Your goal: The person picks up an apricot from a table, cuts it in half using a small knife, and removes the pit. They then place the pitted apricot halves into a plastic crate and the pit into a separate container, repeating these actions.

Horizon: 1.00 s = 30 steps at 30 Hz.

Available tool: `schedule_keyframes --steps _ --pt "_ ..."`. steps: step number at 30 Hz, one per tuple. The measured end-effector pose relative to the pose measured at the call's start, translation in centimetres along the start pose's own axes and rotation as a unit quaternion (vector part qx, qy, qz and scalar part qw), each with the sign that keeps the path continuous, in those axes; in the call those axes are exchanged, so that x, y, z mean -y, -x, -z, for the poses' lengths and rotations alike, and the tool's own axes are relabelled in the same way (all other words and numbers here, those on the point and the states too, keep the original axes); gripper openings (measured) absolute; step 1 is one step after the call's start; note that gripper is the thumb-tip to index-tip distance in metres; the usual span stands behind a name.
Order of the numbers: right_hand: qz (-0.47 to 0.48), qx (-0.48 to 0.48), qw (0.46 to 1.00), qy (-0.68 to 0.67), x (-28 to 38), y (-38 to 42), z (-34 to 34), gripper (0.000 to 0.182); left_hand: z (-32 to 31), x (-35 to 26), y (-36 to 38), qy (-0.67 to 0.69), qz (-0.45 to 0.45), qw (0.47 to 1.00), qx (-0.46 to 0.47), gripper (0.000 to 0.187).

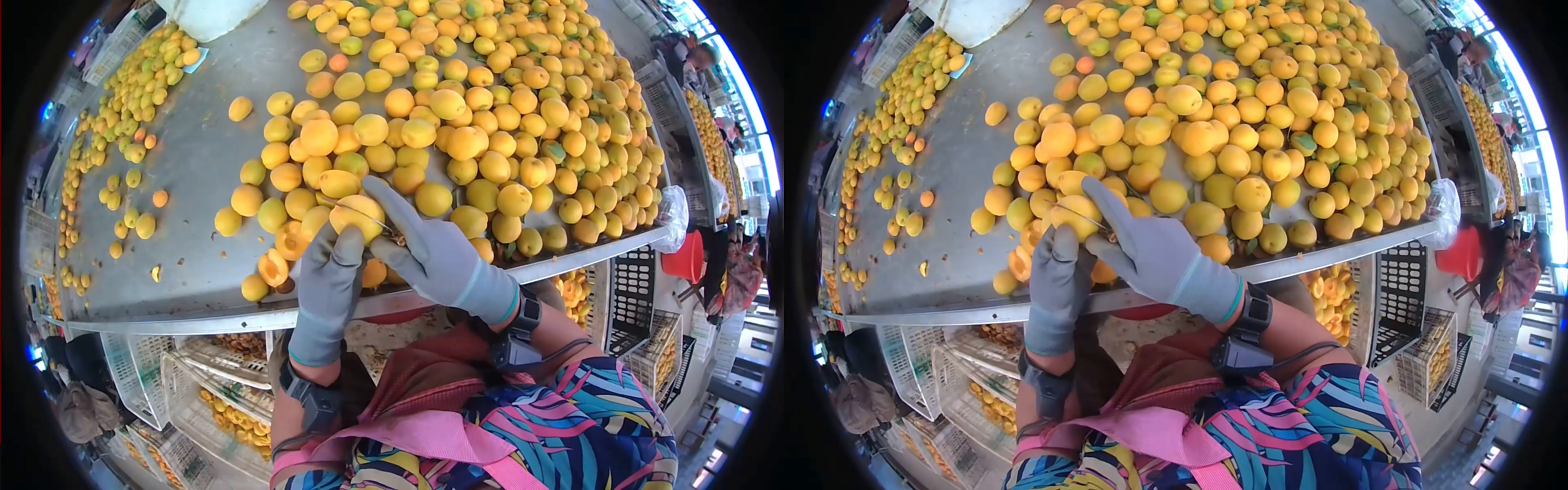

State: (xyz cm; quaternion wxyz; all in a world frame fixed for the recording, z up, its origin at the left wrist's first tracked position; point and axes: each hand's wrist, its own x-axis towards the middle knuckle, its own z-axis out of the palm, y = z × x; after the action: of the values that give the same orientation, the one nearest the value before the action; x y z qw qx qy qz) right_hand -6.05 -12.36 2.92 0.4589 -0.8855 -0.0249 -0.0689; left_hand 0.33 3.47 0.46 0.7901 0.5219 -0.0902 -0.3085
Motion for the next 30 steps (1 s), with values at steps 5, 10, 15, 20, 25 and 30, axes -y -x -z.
schedule_keyframes --steps 5,10,15,20,25,30 --pt "-0.009 0.049 0.998 0.039 0.4 0.0 1.2 0.067 -0.1 -1.6 -0.1 -0.119 -0.069 0.989 0.046 0.054" --pt "-0.006 0.023 1.000 0.012 -0.1 -0.4 -0.6 0.066 0.3 -1.2 -0.3 -0.095 -0.065 0.993 0.020 0.056" --pt "0.011 -0.035 0.998 0.049 -0.7 0.1 -1.5 0.068 0.4 -0.4 -0.1 -0.025 0.048 0.998 -0.022 0.056" --pt "-0.031 0.018 0.997 0.067 0.2 0.0 -0.5 0.070 -0.5 -0.9 -0.3 -0.075 -0.083 0.994 0.004 0.053" --pt "-0.004 -0.009 0.999 0.046 -0.2 -0.2 -1.3 0.070 -0.2 -0.5 -0.7 -0.001 -0.070 0.997 -0.015 0.054" --pt "-0.025 0.019 0.997 0.066 0.3 0.2 -0.4 0.070 -0.5 -0.6 -0.1 -0.024 -0.004 0.999 -0.026 0.053"
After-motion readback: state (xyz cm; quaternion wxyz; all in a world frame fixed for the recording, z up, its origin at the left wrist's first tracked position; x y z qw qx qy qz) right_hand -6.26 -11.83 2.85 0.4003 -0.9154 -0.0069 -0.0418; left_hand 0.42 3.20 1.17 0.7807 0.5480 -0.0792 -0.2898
